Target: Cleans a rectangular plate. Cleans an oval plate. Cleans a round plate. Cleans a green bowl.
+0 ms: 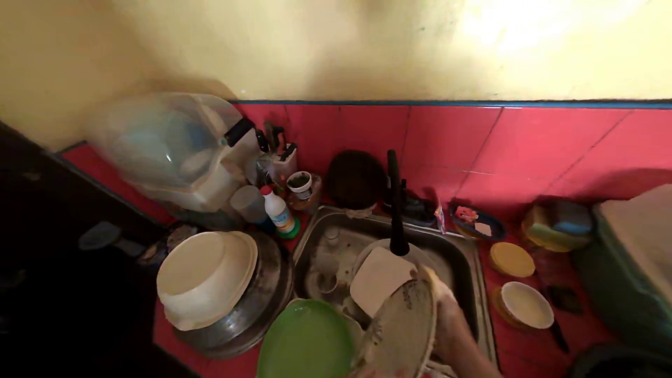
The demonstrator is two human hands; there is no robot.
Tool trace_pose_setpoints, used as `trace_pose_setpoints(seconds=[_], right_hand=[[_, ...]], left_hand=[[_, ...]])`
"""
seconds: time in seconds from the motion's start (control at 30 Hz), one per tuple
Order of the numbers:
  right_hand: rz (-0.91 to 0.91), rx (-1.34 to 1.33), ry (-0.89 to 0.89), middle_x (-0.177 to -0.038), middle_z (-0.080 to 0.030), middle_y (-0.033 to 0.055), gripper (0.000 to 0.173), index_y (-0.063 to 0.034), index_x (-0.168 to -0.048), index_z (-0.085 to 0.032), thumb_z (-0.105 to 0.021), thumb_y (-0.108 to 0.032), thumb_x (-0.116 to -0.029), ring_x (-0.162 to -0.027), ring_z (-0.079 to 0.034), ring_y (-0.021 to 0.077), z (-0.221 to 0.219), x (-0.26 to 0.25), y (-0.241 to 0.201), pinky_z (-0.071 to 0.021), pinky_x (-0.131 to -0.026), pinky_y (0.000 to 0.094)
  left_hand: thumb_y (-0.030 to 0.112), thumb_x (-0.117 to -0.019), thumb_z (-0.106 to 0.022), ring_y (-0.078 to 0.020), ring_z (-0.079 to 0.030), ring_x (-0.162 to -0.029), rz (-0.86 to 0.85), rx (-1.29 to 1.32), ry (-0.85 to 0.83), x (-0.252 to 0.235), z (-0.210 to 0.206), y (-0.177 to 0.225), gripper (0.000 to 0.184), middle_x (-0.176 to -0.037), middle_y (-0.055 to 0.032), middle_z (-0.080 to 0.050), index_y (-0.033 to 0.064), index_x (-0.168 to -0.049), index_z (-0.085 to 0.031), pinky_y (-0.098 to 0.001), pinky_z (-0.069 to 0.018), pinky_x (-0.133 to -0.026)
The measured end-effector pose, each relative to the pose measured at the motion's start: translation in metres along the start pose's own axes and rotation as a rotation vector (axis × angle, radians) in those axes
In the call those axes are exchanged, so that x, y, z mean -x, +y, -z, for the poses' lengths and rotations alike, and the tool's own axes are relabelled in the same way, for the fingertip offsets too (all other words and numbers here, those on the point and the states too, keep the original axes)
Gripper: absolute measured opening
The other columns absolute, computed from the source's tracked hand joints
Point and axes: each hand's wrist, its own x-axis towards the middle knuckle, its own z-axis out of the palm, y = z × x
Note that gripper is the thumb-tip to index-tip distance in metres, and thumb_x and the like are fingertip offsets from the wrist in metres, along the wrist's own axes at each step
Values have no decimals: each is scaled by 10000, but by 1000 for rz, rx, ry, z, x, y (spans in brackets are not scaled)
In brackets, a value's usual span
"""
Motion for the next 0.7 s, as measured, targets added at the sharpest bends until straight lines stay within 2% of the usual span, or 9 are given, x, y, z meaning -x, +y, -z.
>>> trace_pose_setpoints(seconds=[0.07,0.1,0.2,0.27,0.33,0.37,0.5,0.57,0.7], right_hand=[[-122,-154,-51,-1062,-677,61,339,-63,-1316,-530,-381,-278,-1100,-918,-682,128,28,-10,4,-596,-771,340],[-182,-155,-119,-979,-690,47,297,-80,-1243,-548,-381,-275,-1095,-864,-694,129,45,-12,10,-608,-737,343],[-375,-41,-252,-963,-685,48,226,-89,-1235,-536,-466,-174,-1038,-857,-697,156,88,-15,40,-609,-726,373],[-414,-36,-159,-907,-685,40,227,-86,-1232,-521,-457,-104,-1015,-779,-691,135,97,-12,59,-600,-653,344],[-406,-62,-47,-912,-663,43,235,-78,-1258,-493,-427,-89,-1033,-773,-675,123,93,-8,69,-590,-654,330],[-399,-58,19,-944,-654,63,258,-60,-1286,-481,-429,-82,-1034,-789,-669,134,89,-9,72,-584,-664,342],[-386,-54,174,-1110,-588,145,367,-19,-1380,-440,-471,-65,-1018,-900,-617,198,86,-25,93,-556,-739,406],[-391,-43,205,-1133,-573,153,375,-22,-1396,-422,-481,-79,-1030,-909,-608,203,84,-30,100,-551,-731,397],[-388,-18,221,-1272,-543,198,419,-14,-1453,-388,-463,-107,-1051,-1028,-587,245,88,-40,116,-534,-824,421]], left_hand=[[147,-977,-625,-252,-726,-763,-89,-71,-190,-8,3,-11,212,-830,-103,-748,62,-1064,-799,-389,-604,-727],[136,-997,-598,-263,-731,-828,-71,-86,-294,-11,3,-16,223,-874,-96,-753,84,-1086,-796,-407,-602,-782],[74,-980,-594,-254,-713,-962,-75,-87,-387,-6,-6,-44,266,-958,-62,-754,171,-1118,-800,-451,-545,-934],[103,-980,-620,-274,-684,-1064,-132,-113,-327,6,-19,-67,242,-1036,-47,-746,220,-1106,-789,-539,-478,-1025],[77,-955,-641,-396,-633,-1211,-88,-140,-352,9,-18,-74,256,-1219,-126,-721,177,-1142,-785,-669,-416,-1051],[76,-956,-641,-425,-607,-1246,-33,-157,-370,8,-14,-75,257,-1278,-156,-693,154,-1159,-778,-687,-410,-1047],[127,-985,-621,-389,-613,-1248,351,-265,-433,7,22,-87,284,-1353,-172,-647,86,-1242,-734,-544,-499,-1040],[138,-1002,-598,-394,-609,-1251,560,-320,-479,14,43,-102,334,-1371,-196,-626,56,-1315,-681,-545,-494,-1044],[162,-1014,-590,-441,-591,-1251,927,-391,-442,39,78,-125,402,-1392,-270,-575,-3,-1380,-601,-582,-482,-1045]])
